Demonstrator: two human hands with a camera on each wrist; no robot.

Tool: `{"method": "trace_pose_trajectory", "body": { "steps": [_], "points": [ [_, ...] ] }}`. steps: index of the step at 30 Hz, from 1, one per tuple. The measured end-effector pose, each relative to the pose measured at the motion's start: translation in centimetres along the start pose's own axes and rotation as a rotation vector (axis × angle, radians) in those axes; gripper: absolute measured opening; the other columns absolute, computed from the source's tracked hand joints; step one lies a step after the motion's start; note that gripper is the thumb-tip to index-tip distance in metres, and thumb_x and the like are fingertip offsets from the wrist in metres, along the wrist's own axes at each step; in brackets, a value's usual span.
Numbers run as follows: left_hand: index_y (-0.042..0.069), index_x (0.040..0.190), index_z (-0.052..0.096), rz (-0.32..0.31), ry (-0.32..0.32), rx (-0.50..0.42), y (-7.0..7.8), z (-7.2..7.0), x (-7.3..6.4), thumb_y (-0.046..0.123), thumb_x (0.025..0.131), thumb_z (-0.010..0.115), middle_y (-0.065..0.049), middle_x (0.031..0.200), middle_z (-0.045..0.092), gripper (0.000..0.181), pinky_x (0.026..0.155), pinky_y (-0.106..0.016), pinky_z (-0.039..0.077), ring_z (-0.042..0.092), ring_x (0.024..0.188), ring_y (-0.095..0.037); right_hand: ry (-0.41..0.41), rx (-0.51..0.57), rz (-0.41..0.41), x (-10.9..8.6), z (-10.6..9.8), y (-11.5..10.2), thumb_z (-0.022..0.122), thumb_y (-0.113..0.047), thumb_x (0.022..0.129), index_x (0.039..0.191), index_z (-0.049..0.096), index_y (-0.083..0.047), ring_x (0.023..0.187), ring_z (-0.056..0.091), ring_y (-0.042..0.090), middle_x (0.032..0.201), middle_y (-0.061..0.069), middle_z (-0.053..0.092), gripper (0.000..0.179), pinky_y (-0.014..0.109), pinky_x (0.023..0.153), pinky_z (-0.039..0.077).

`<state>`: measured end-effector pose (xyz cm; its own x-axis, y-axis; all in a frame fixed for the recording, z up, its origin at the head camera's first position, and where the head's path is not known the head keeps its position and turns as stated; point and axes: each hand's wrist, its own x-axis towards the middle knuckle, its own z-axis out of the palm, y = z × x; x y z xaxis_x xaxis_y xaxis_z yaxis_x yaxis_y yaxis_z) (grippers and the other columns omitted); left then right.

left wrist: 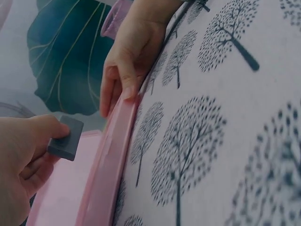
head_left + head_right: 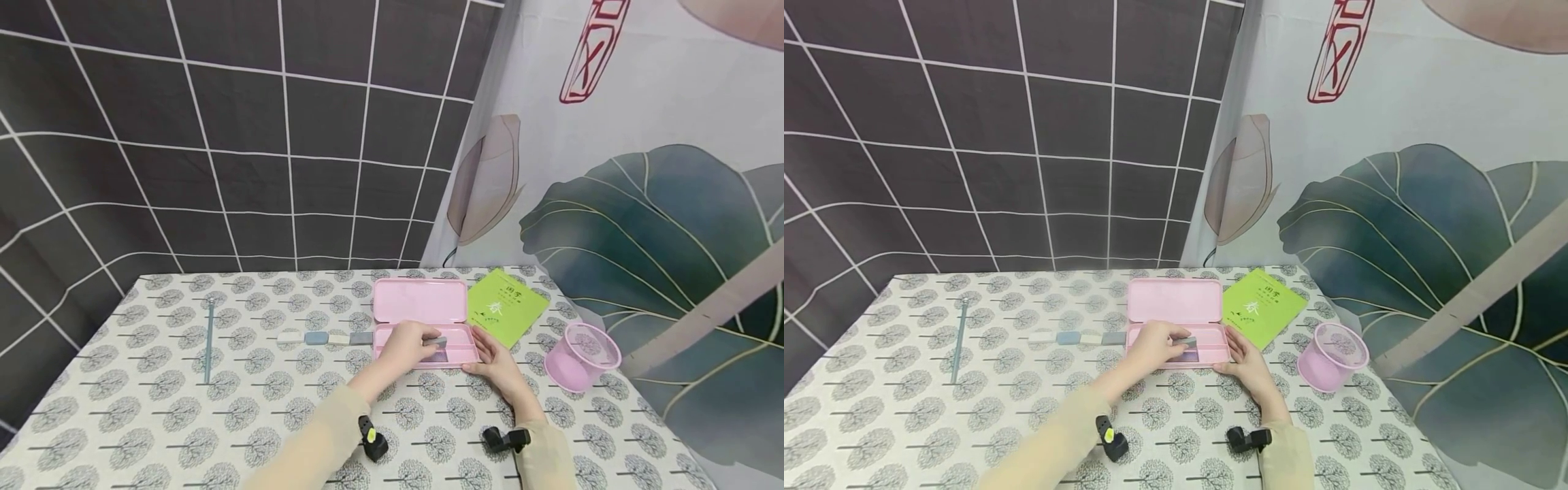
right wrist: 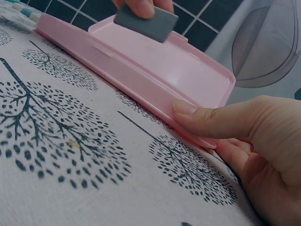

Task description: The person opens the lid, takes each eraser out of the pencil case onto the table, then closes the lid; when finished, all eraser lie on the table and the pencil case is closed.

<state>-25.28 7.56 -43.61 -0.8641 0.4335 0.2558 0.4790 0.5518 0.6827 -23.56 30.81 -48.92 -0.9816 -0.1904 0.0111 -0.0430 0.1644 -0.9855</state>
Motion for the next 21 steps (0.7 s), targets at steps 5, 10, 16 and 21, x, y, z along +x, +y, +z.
{"method": "trace_pose_trajectory", "body": {
  "steps": [5,10,16,21],
  "points": [
    [0.006,0.106,0.074,-0.014,0.002,-0.015,-1.3,-1.7,-0.6,0.013,0.084,0.074,-0.007,0.104,0.076,0.024,0.089,-0.031,0.057,0.071,0.097,-0.02,-0.004,0.007,-0.004,0.1,-0.1,0.2,0.07,0.012,0.076,0.151,0.012,0.009,0.145,0.019,0.045,0.158,0.03,0.014,0.095,0.01,0.104,0.035],
    [0.008,0.106,0.075,-0.049,-0.034,-0.022,-3.2,-3.4,-1.3,0.018,0.085,0.073,-0.005,0.104,0.075,0.023,0.087,-0.031,0.056,0.069,0.093,-0.017,-0.001,0.008,0.007,0.1,-0.1,0.2,0.071,0.011,0.075,0.152,0.011,0.008,0.146,0.018,0.042,0.159,0.029,0.013,0.098,0.008,0.103,0.034],
    [0.008,0.105,0.075,-0.057,-0.062,-0.009,-5.5,-5.5,-2.3,0.016,0.084,0.074,-0.006,0.1,0.075,0.022,0.083,-0.032,0.056,0.065,0.086,-0.014,0.0,0.012,0.006,0.1,-0.1,0.2,0.071,0.01,0.074,0.151,0.011,0.01,0.145,0.017,0.043,0.158,0.03,0.013,0.098,0.007,0.103,0.035],
    [0.006,0.104,0.074,-0.055,-0.104,-0.045,-7.1,-7.1,-3.3,0.015,0.084,0.074,-0.008,0.103,0.075,0.023,0.09,-0.038,0.057,0.068,0.095,-0.021,0.0,0.013,0.008,0.1,-0.1,0.3,0.071,0.011,0.075,0.151,0.011,0.01,0.145,0.017,0.042,0.159,0.029,0.013,0.097,0.007,0.102,0.035]
  ]
}}
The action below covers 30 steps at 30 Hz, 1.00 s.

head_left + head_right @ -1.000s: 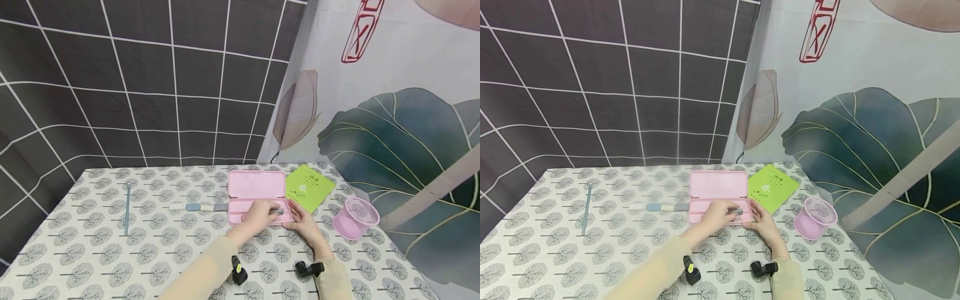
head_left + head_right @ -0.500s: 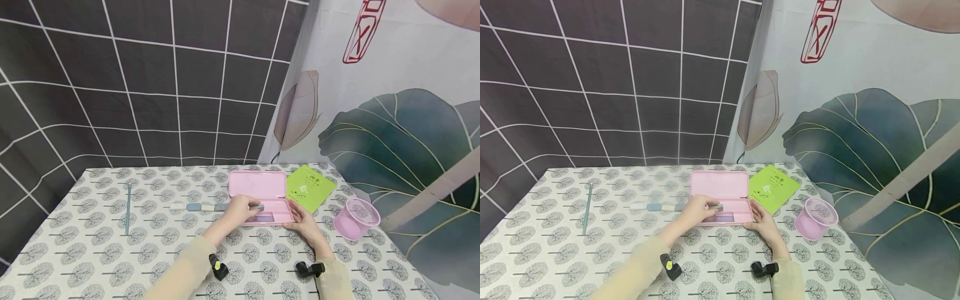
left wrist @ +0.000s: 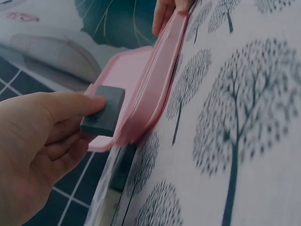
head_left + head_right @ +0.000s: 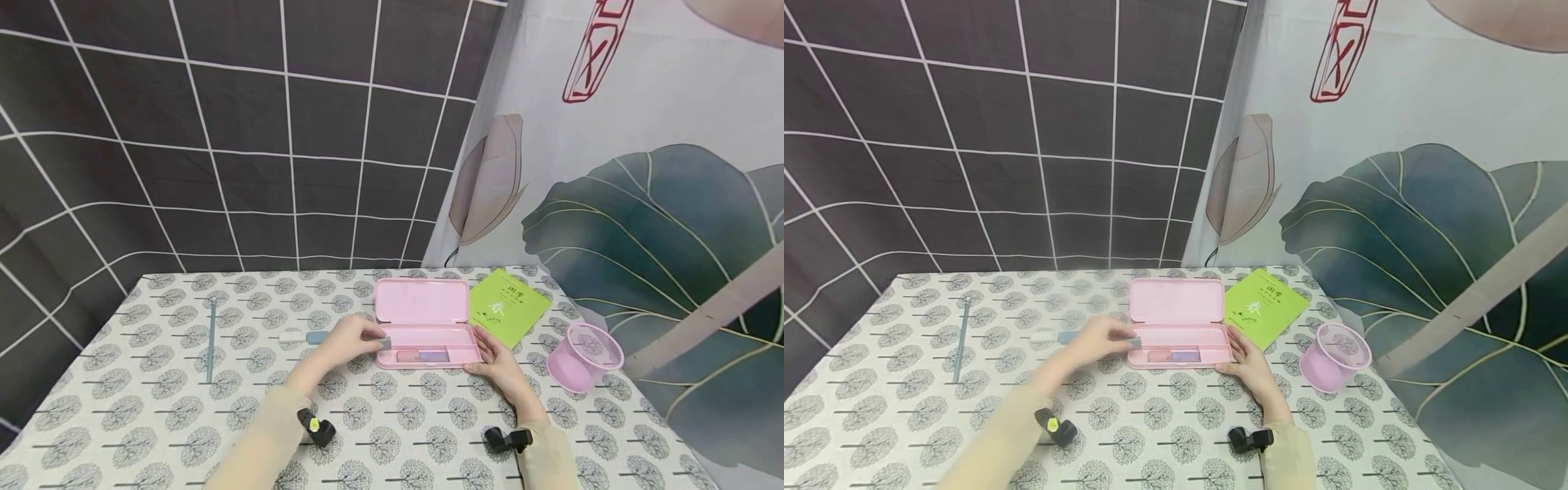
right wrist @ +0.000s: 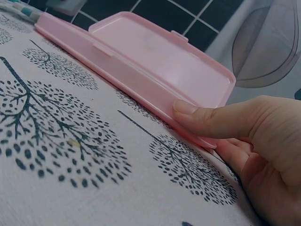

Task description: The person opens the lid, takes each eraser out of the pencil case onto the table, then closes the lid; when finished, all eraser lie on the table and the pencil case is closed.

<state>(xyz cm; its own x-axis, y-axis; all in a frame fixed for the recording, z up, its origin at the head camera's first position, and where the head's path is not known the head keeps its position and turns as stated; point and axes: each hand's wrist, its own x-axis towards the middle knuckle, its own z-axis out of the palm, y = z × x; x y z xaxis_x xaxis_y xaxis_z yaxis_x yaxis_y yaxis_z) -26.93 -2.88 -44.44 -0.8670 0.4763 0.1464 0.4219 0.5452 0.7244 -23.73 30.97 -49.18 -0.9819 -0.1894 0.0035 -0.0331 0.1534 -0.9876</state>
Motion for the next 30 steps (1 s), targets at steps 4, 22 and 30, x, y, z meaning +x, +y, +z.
{"method": "trace_pose_trajectory", "body": {
  "steps": [4,22,30],
  "points": [
    [0.006,0.104,0.074,-0.004,-0.034,-0.019,-1.0,-1.2,-0.7,0.016,0.084,0.074,-0.008,0.104,0.075,0.023,0.091,-0.039,0.057,0.07,0.097,-0.022,0.005,0.001,0.005,0.0,0.0,0.0,0.071,0.011,0.075,0.152,0.012,0.009,0.145,0.019,0.039,0.159,0.028,0.014,0.096,0.007,0.102,0.035],
    [0.008,0.103,0.075,-0.023,-0.104,-0.022,-2.7,-2.1,-2.3,0.016,0.084,0.074,-0.007,0.105,0.075,0.021,0.095,-0.042,0.055,0.069,0.101,-0.023,0.003,-0.012,0.002,0.1,-0.1,0.2,0.071,0.011,0.075,0.152,0.013,0.009,0.146,0.019,0.04,0.159,0.028,0.014,0.096,0.008,0.103,0.034],
    [0.007,0.103,0.075,-0.036,-0.128,-0.045,-2.6,-1.6,-2.2,0.017,0.086,0.072,-0.008,0.104,0.074,0.02,0.094,-0.042,0.054,0.068,0.1,-0.023,0.004,-0.006,0.008,0.2,0.0,0.2,0.071,0.011,0.075,0.152,0.013,0.008,0.146,0.019,0.04,0.159,0.028,0.014,0.096,0.007,0.103,0.034]
  ]
}}
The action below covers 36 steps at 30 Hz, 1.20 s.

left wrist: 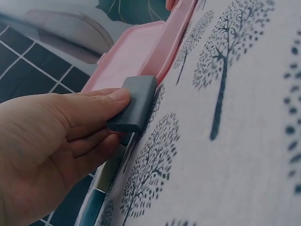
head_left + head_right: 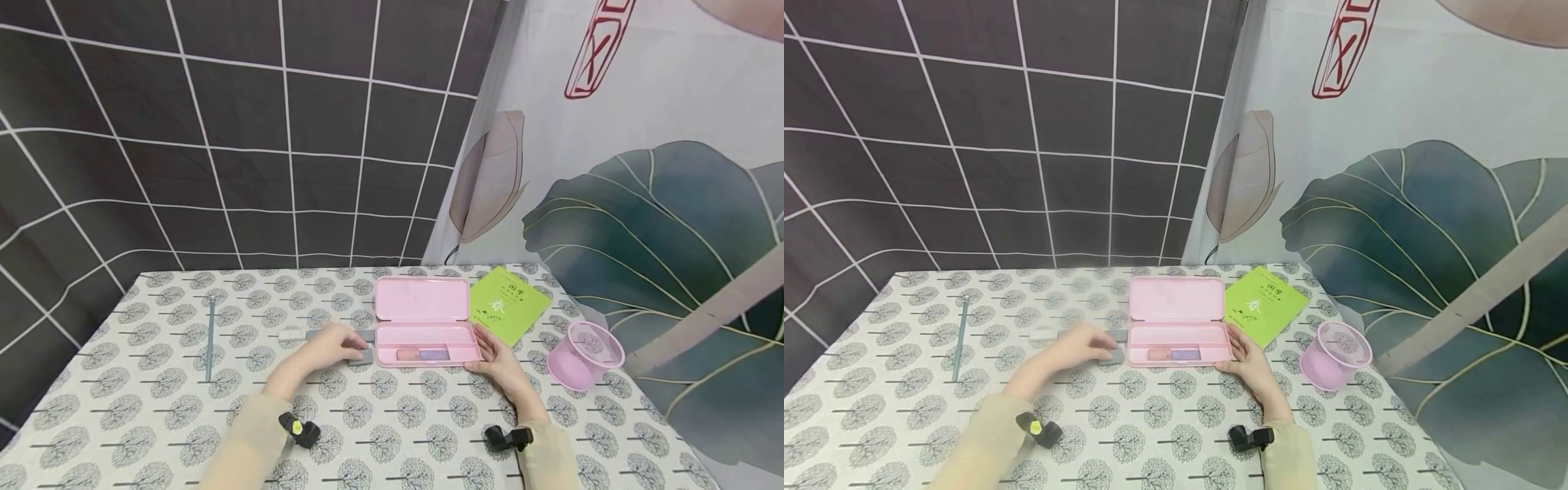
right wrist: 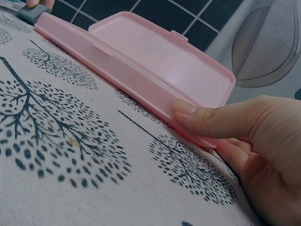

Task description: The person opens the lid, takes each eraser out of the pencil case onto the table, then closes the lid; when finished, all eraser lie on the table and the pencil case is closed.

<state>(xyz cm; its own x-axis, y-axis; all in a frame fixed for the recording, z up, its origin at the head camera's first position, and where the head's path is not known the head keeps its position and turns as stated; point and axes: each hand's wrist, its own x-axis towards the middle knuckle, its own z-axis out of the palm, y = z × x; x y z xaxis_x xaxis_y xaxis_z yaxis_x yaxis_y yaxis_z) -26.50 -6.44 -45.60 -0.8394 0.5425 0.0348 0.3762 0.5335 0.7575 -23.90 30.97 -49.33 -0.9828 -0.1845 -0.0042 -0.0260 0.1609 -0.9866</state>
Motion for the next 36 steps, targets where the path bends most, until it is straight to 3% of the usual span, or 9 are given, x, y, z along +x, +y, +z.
{"method": "trace_pose_trajectory", "body": {
  "steps": [11,23,36],
  "points": [
    [0.004,0.105,0.073,0.031,0.006,0.02,-0.05,0.23,-0.1,0.013,0.085,0.072,-0.01,0.104,0.074,0.022,0.09,-0.038,0.057,0.069,0.096,-0.022,0.003,0.01,0.003,-0.08,0.0,-0.24,0.07,0.012,0.075,0.152,0.012,0.008,0.146,0.018,0.04,0.16,0.027,0.014,0.097,0.007,0.103,0.035],
    [0.003,0.107,0.073,-0.006,0.037,0.014,0.13,0.34,-0.2,0.01,0.082,0.075,-0.011,0.104,0.074,0.026,0.088,-0.038,0.058,0.069,0.094,-0.023,-0.002,0.012,-0.008,-0.07,0.01,-0.25,0.07,0.012,0.074,0.152,0.011,0.009,0.146,0.018,0.04,0.159,0.028,0.013,0.097,0.008,0.103,0.035],
    [0.003,0.11,0.072,-0.001,0.025,0.037,-0.04,0.42,-0.12,0.007,0.07,0.082,-0.011,0.106,0.073,0.041,0.09,-0.042,0.057,0.068,0.097,-0.025,-0.006,0.009,-0.011,-0.06,-0.07,-0.23,0.068,0.014,0.077,0.151,0.012,0.01,0.146,0.018,0.041,0.158,0.03,0.014,0.094,0.009,0.104,0.034]
  ]
}}
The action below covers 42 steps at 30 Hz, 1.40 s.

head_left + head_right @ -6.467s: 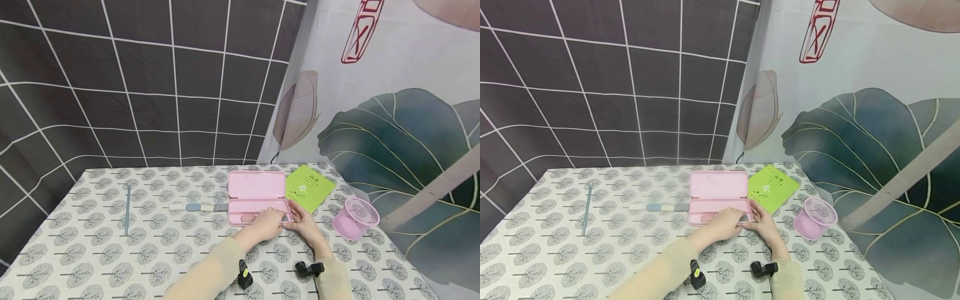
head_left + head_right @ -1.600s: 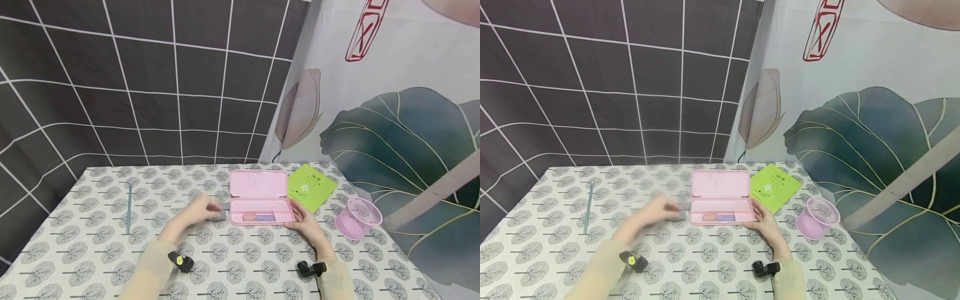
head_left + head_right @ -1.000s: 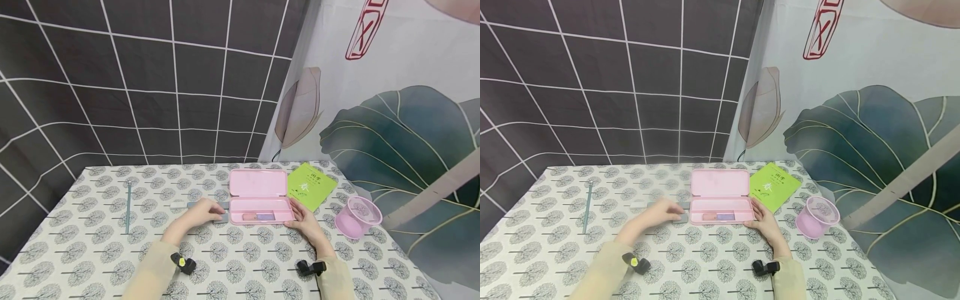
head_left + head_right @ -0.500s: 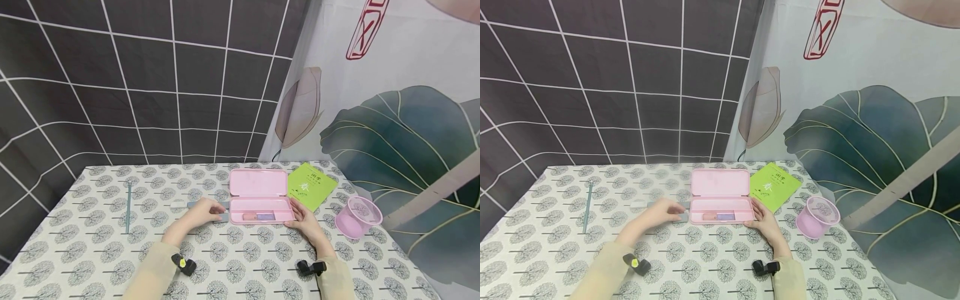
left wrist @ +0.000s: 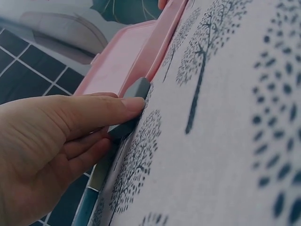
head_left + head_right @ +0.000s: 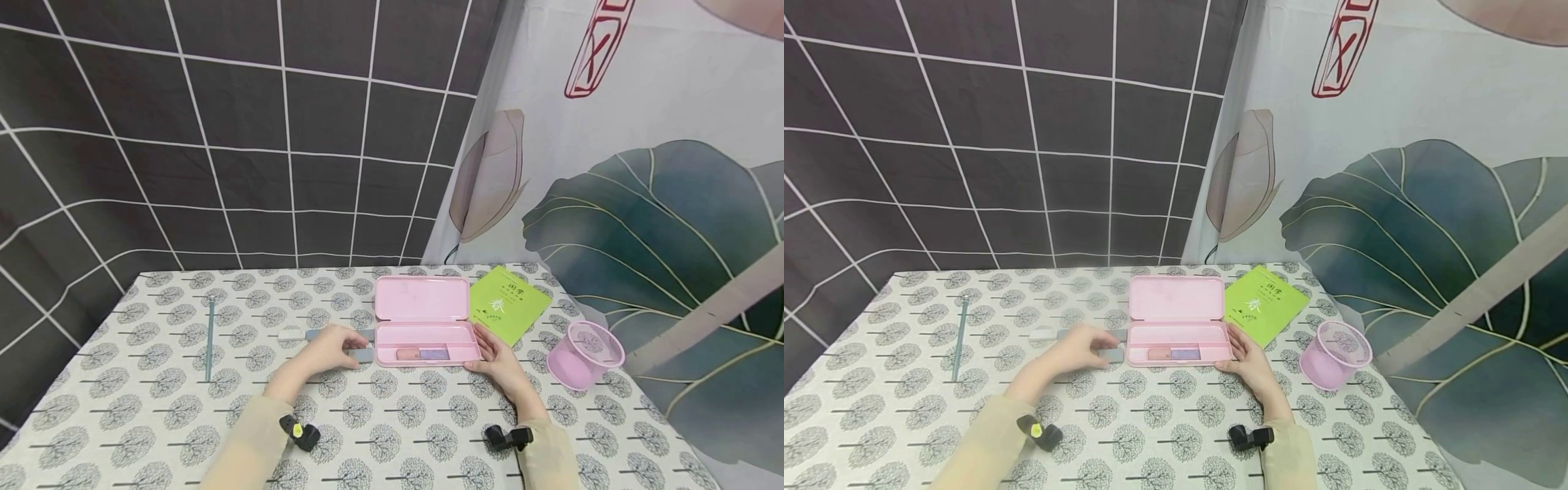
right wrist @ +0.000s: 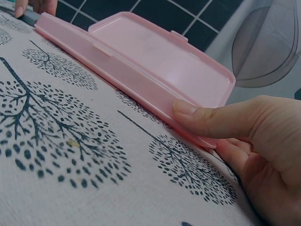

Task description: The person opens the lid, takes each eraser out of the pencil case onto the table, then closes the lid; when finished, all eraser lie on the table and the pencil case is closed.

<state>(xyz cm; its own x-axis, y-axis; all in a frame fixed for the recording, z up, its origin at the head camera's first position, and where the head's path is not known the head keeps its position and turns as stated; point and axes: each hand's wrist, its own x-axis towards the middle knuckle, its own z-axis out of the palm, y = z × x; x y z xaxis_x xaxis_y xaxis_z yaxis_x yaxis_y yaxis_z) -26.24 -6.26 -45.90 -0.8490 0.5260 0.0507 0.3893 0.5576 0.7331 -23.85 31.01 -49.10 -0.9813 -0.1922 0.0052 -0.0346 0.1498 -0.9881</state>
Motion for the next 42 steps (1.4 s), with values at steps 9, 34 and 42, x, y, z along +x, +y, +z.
{"method": "trace_pose_trajectory", "body": {
  "steps": [9,34,42],
  "points": [
    [0.002,0.109,0.072,0.018,0.008,0.01,0.0,0.2,0.0,0.005,0.071,0.081,-0.012,0.108,0.073,0.039,0.092,-0.042,0.056,0.069,0.1,-0.027,-0.003,0.013,-0.005,-0.1,0.1,-0.2,0.068,0.014,0.076,0.151,0.012,0.01,0.147,0.018,0.041,0.159,0.029,0.013,0.094,0.009,0.105,0.033],
    [0.001,0.109,0.071,0.018,0.01,0.061,0.7,0.1,0.1,0.004,0.072,0.08,-0.012,0.108,0.073,0.038,0.093,-0.042,0.056,0.069,0.1,-0.027,-0.009,0.025,0.01,0.0,0.2,-0.4,0.067,0.014,0.077,0.151,0.01,0.01,0.147,0.016,0.041,0.159,0.029,0.011,0.094,0.009,0.105,0.032],
    [0.004,0.112,0.071,0.014,0.041,0.087,1.8,0.4,0.7,0.015,0.082,0.076,-0.011,0.111,0.073,0.033,0.095,-0.043,0.055,0.069,0.103,-0.025,-0.001,0.013,0.014,-0.2,0.2,-0.4,0.067,0.013,0.078,0.152,0.01,0.009,0.148,0.016,0.04,0.16,0.028,0.012,0.093,0.01,0.105,0.032]
  ]
}}
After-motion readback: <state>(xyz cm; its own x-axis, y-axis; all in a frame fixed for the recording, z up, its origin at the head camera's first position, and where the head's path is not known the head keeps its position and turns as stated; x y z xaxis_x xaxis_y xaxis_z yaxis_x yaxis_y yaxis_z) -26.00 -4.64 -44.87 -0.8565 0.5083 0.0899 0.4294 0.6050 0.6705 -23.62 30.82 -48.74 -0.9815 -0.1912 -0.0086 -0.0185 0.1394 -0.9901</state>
